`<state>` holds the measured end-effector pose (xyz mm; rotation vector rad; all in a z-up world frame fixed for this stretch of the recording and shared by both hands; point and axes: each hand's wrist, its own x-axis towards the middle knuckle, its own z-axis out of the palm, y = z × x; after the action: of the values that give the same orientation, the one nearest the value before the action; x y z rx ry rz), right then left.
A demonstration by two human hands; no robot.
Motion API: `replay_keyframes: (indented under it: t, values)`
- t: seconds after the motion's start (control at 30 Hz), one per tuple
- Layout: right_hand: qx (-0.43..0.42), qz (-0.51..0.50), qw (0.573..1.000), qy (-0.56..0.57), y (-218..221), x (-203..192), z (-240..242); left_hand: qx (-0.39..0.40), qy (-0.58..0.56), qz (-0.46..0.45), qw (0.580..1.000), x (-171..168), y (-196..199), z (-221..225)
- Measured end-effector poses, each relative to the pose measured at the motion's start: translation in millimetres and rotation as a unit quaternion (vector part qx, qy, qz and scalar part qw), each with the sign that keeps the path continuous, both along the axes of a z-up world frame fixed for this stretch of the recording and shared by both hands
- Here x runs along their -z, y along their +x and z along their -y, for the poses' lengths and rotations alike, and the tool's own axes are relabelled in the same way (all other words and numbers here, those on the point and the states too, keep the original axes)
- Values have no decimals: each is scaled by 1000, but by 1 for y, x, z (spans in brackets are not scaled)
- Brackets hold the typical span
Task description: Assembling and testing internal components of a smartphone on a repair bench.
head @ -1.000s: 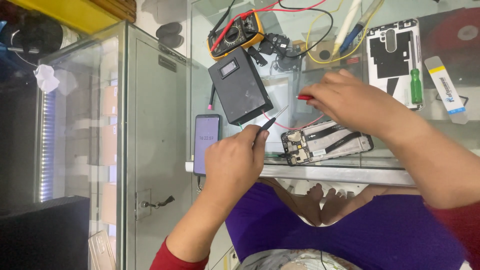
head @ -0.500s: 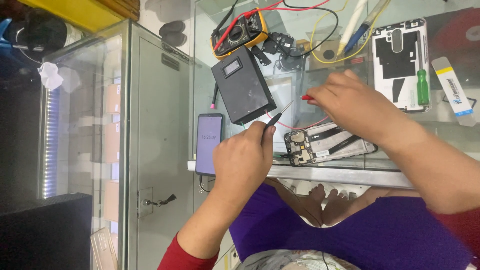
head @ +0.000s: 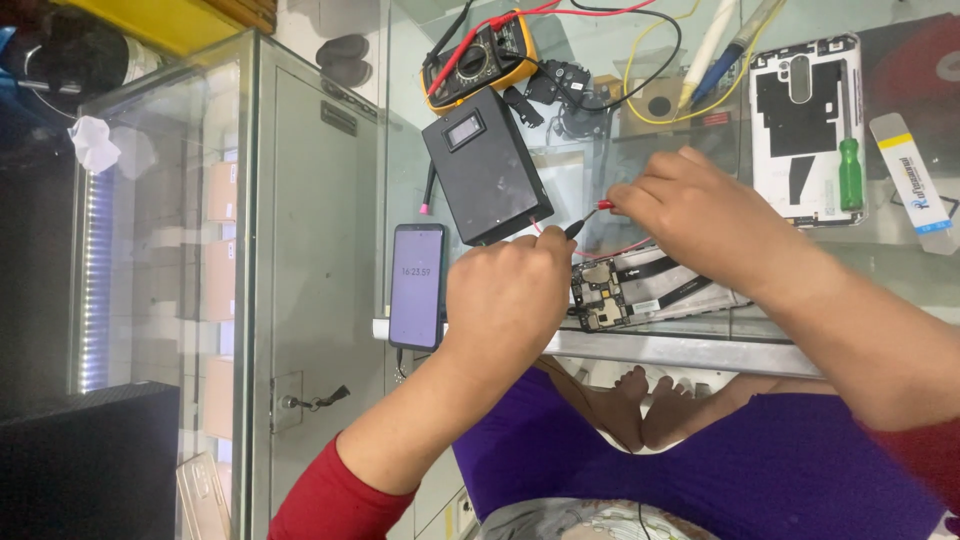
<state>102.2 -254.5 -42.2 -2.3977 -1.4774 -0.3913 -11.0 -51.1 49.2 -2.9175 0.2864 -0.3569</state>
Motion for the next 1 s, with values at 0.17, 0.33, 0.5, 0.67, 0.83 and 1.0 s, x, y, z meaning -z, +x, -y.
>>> replay_keyframes:
  t: [0.17, 0.33, 0.5, 0.67, 0.83, 1.0]
  values:
    - [9, -17, 998, -55, -6, -8, -4, 49, 66, 8, 997, -19, 11, 7]
    - [41, -51, 998, -15, -10, -28, -7, 97, 37, -76, 992, -48, 25, 6]
    - [45, -60, 997, -22, -9, -30, -7, 105, 55, -55, 991, -53, 31, 11]
    - [47, -75, 996, -16, -7, -28, -4, 104, 68, -79, 989, -57, 36, 11]
    - [52, -79, 995, -29, -6, -27, -5, 110, 57, -81, 989, -61, 39, 16]
    - [57, -98, 993, -28, -5, -28, -5, 114, 69, -89, 987, -56, 41, 21]
